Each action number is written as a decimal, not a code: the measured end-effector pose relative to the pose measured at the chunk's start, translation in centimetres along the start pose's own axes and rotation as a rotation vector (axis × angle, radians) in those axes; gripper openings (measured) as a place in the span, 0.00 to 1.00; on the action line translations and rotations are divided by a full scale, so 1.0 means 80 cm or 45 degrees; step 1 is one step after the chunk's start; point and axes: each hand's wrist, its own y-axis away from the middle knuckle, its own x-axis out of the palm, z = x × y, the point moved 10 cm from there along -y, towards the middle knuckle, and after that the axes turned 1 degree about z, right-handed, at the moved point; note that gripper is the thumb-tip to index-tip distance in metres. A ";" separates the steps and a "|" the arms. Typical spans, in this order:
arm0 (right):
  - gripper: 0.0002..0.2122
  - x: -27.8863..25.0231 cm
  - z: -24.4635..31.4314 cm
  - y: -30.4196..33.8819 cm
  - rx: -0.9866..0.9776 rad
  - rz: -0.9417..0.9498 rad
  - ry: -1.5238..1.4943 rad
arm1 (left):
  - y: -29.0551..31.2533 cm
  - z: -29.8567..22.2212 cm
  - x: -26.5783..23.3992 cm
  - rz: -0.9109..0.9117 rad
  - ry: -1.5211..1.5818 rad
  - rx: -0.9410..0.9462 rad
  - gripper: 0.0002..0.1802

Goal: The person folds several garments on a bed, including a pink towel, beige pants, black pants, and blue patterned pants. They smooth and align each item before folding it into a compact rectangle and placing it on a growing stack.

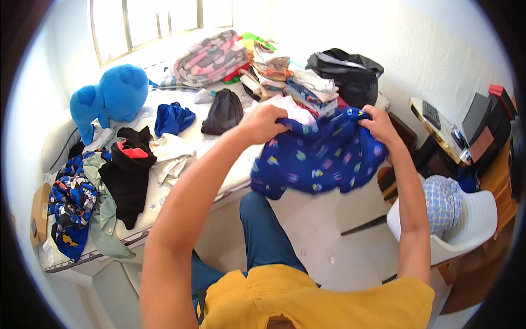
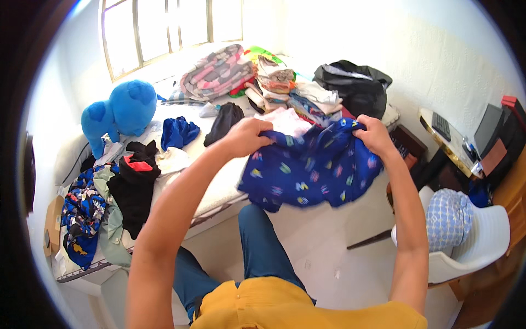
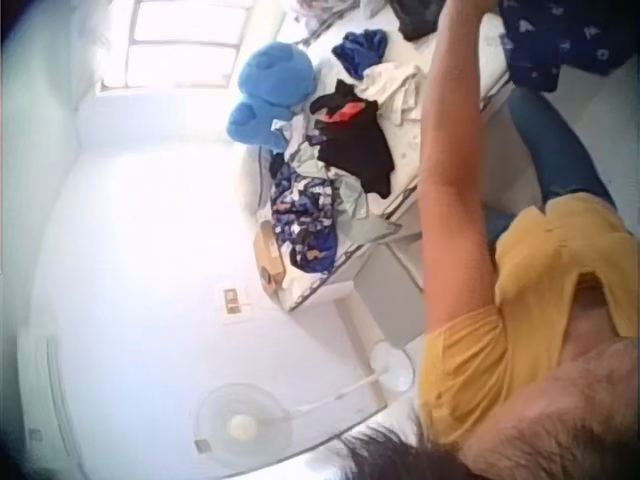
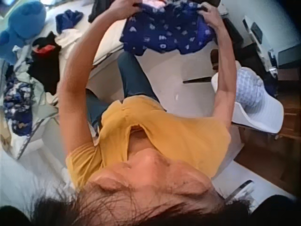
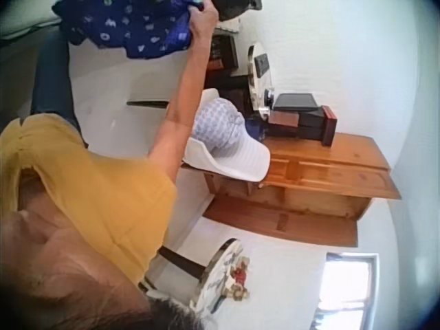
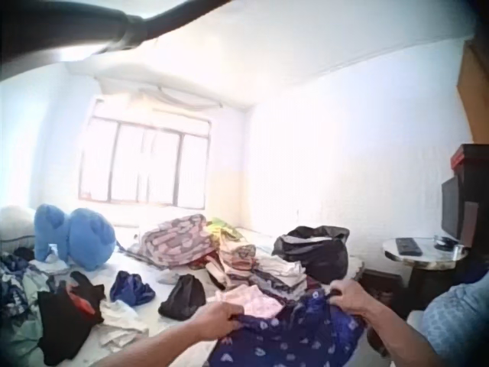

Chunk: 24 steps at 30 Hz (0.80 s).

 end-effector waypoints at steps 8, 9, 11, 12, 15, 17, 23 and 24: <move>0.10 0.032 0.023 -0.040 0.221 -0.197 -1.014 | 0.055 0.032 -0.052 -0.223 1.826 -0.331 0.15; 0.10 0.040 0.033 -0.045 0.229 -0.208 -1.073 | 0.062 0.046 -0.060 -0.309 1.909 -0.331 0.15; 0.07 0.058 0.051 -0.057 0.236 -0.194 -1.129 | 0.088 0.081 -0.080 -0.408 1.896 -0.417 0.17; 0.07 0.065 0.054 -0.068 0.212 -0.165 -1.143 | 0.101 0.091 -0.095 -0.458 1.901 -0.395 0.17; 0.07 0.097 0.069 -0.088 0.162 -0.125 -1.193 | 0.143 0.133 -0.111 -0.594 1.879 -0.437 0.16; 0.07 0.133 0.086 -0.102 0.133 -0.096 -1.240 | 0.174 0.167 -0.110 -0.676 1.852 -0.484 0.14; 0.07 0.202 0.102 -0.130 0.196 -0.021 -1.370 | 0.220 0.233 -0.103 -0.900 1.694 -0.544 0.10; 0.07 0.205 0.110 -0.134 0.173 -0.037 -1.391 | 0.217 0.250 -0.107 -0.952 1.581 -0.507 0.10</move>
